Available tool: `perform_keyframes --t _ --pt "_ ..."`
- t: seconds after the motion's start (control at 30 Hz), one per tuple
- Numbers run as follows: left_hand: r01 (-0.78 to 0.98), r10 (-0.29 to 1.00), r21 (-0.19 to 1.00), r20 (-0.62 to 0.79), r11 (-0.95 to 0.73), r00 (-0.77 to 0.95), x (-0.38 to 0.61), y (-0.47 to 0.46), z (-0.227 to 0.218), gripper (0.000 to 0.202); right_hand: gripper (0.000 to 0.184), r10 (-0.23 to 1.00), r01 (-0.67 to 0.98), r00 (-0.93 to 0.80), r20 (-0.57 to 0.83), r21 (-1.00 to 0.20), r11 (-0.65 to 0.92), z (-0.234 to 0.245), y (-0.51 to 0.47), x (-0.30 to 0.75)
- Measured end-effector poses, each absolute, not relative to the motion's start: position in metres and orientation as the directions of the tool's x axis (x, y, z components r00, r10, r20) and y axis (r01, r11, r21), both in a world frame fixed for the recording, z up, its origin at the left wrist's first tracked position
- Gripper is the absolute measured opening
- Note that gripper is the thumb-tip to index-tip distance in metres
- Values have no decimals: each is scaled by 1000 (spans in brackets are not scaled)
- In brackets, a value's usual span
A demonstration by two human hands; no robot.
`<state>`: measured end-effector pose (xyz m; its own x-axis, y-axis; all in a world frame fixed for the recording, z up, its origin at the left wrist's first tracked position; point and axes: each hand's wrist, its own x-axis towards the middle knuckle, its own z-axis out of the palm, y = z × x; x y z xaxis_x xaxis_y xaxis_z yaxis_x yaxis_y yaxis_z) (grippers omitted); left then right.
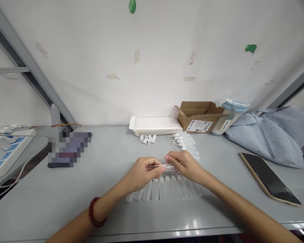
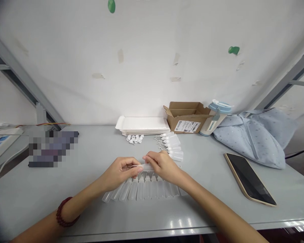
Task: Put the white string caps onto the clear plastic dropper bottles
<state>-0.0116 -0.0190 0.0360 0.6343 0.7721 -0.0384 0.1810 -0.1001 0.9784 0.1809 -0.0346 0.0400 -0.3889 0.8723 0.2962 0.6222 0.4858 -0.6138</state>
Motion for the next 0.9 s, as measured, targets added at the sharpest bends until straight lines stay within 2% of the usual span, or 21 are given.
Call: perform_keyframes --t 0.13,0.27,0.33,0.4,0.47,0.5,0.6,0.73,0.9 --pt "168 807 981 -21 -98 590 -10 -18 35 29 31 879 661 -384 281 -581 475 37 -35 179" --pt "234 835 962 -11 -142 550 -13 -11 33 34 26 792 711 -485 371 -359 604 36 -32 185" --pt "314 843 915 50 -254 535 -17 -2 30 34 26 768 746 -488 414 -259 614 39 -28 192" --pt "420 844 791 215 -445 491 -22 11 23 29 24 780 801 -422 462 -213 559 44 -22 204" --pt "516 777 582 430 -628 461 -28 27 13 24 22 813 861 -324 483 -205 465 51 -17 218" --pt "540 729 491 478 -684 489 -31 35 7 25 22 828 884 -286 482 -200 422 54 -14 226" --pt "562 640 318 489 -763 593 -36 54 -8 34 22 857 914 -259 446 -173 366 60 -9 247" --pt "576 628 268 465 -772 625 -39 60 -20 38 25 908 928 -230 351 -202 314 61 -6 263" --pt "573 648 315 480 -757 592 -40 58 -22 36 25 943 930 -243 226 -223 293 61 -4 269"
